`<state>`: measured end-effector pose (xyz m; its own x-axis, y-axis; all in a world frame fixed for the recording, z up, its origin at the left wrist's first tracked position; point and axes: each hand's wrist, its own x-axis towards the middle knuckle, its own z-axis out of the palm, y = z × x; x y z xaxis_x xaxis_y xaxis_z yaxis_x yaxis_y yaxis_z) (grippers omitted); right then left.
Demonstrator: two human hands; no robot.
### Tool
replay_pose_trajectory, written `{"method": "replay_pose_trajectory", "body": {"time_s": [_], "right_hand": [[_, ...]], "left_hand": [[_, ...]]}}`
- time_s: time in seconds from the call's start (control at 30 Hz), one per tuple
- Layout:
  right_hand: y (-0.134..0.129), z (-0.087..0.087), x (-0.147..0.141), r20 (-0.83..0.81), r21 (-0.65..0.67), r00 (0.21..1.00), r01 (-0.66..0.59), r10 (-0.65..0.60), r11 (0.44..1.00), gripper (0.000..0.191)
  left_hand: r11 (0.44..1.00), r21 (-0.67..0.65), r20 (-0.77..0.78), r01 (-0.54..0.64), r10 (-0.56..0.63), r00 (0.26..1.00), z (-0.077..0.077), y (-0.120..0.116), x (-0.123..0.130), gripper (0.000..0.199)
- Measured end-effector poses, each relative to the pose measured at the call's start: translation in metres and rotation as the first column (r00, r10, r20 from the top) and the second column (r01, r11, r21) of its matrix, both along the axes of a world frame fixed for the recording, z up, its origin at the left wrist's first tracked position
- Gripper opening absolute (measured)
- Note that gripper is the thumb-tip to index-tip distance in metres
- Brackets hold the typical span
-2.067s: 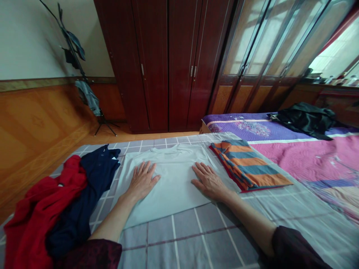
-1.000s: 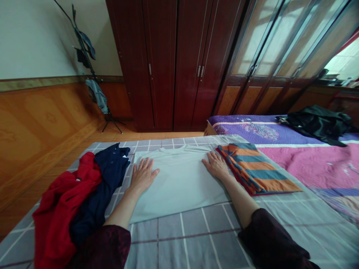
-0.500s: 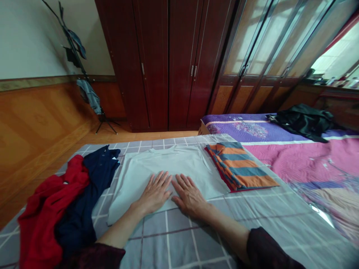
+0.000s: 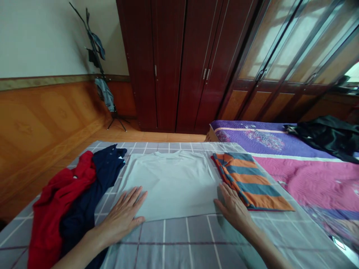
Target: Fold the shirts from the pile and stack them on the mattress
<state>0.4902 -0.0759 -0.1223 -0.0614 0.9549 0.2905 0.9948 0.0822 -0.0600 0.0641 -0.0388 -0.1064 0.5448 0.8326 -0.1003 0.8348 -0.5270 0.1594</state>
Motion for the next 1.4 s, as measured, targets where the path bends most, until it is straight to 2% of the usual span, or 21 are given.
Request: {"method": "replay_pose_trajectory", "body": {"time_s": [0.17, 0.3, 0.5, 0.63, 0.7, 0.77, 0.83, 0.87, 0.9, 0.97, 1.07, 1.13, 1.17, 1.27, 1.3, 1.33, 1.37, 1.4], "right_hand": [[0.035, 0.022, -0.003, 0.144, -0.137, 0.987, 0.087, -0.067, 0.987, 0.042], [0.045, 0.035, -0.001, 0.170, -0.274, 0.980, 0.146, -0.101, 0.951, 0.029], [0.049, 0.038, 0.014, 0.013, -0.402, 0.980, 0.187, -0.199, 0.896, 0.026], [0.055, 0.037, 0.017, -0.215, -0.473, 0.941, 0.133, -0.261, 0.871, 0.025], [0.054, 0.040, 0.012, -0.440, -0.525, 0.830, 0.071, -0.343, 0.848, 0.025], [0.048, 0.045, 0.002, -0.652, -0.584, 0.583, 0.021, -0.485, 0.811, 0.027], [0.039, 0.050, -0.008, -0.752, -0.621, 0.298, -0.019, -0.588, 0.784, 0.028], [0.036, 0.052, -0.013, -0.766, -0.630, 0.196, -0.035, -0.613, 0.776, 0.028], [0.033, 0.054, -0.017, -0.770, -0.633, 0.132, -0.039, -0.624, 0.773, 0.026], [0.033, 0.058, -0.021, -0.777, -0.627, 0.092, -0.026, -0.622, 0.779, 0.026], [0.051, 0.067, -0.030, -0.792, -0.600, 0.116, 0.029, -0.599, 0.799, 0.033], [0.074, 0.077, -0.047, -0.821, -0.552, 0.180, -0.014, -0.541, 0.834, 0.038], [0.086, 0.083, -0.063, -0.842, -0.510, 0.238, -0.054, -0.485, 0.859, 0.039], [0.114, 0.098, -0.137, -0.843, -0.365, 0.482, -0.185, -0.239, 0.912, 0.042], [0.118, 0.101, -0.168, -0.781, -0.326, 0.609, -0.214, -0.135, 0.921, 0.041], [0.117, 0.101, -0.201, -0.657, -0.324, 0.754, -0.270, -0.010, 0.907, 0.040], [0.113, 0.099, -0.232, -0.501, -0.313, 0.857, -0.310, 0.121, 0.898, 0.039], [0.106, 0.096, -0.260, -0.460, -0.306, 0.870, -0.344, 0.179, 0.888, 0.038]], "left_hand": [[0.991, 0.059, 0.082, -0.121, 0.116, 0.990, -0.005, -0.003, -0.022, 0.064], [0.977, 0.093, 0.136, -0.191, 0.178, 0.975, -0.012, -0.002, -0.034, 0.061], [0.966, 0.097, 0.204, -0.241, 0.218, 0.954, -0.015, 0.002, -0.056, 0.052], [0.955, 0.078, 0.286, -0.285, 0.253, 0.924, -0.016, 0.004, -0.059, 0.054], [0.946, 0.063, 0.335, -0.319, 0.281, 0.899, -0.016, 0.005, -0.058, 0.054], [0.932, 0.044, 0.388, -0.360, 0.316, 0.866, -0.016, 0.006, -0.056, 0.053], [0.913, 0.024, 0.448, -0.408, 0.355, 0.821, -0.016, 0.008, -0.056, 0.049], [0.901, 0.016, 0.482, -0.433, 0.372, 0.793, -0.015, 0.009, -0.055, 0.047], [0.890, 0.008, 0.518, -0.457, 0.387, 0.763, -0.013, 0.010, -0.055, 0.045], [0.870, -0.016, 0.587, -0.493, 0.407, 0.700, -0.008, 0.011, -0.054, 0.041], [0.845, -0.110, 0.668, -0.523, 0.453, 0.591, 0.002, 0.010, -0.053, 0.038], [0.828, -0.211, 0.706, -0.520, 0.497, 0.504, 0.007, 0.010, -0.053, 0.040], [0.817, -0.261, 0.719, -0.514, 0.520, 0.461, 0.008, 0.010, -0.053, 0.041], [0.783, -0.394, 0.727, -0.481, 0.586, 0.358, 0.009, 0.010, -0.055, 0.045], [0.768, -0.437, 0.721, -0.468, 0.610, 0.329, 0.009, 0.011, -0.056, 0.046], [0.754, -0.474, 0.713, -0.455, 0.632, 0.304, 0.008, 0.011, -0.057, 0.046], [0.743, -0.499, 0.709, -0.446, 0.646, 0.284, 0.008, 0.012, -0.058, 0.047], [0.739, -0.506, 0.710, -0.444, 0.650, 0.273, 0.007, 0.012, -0.059, 0.047]]}}
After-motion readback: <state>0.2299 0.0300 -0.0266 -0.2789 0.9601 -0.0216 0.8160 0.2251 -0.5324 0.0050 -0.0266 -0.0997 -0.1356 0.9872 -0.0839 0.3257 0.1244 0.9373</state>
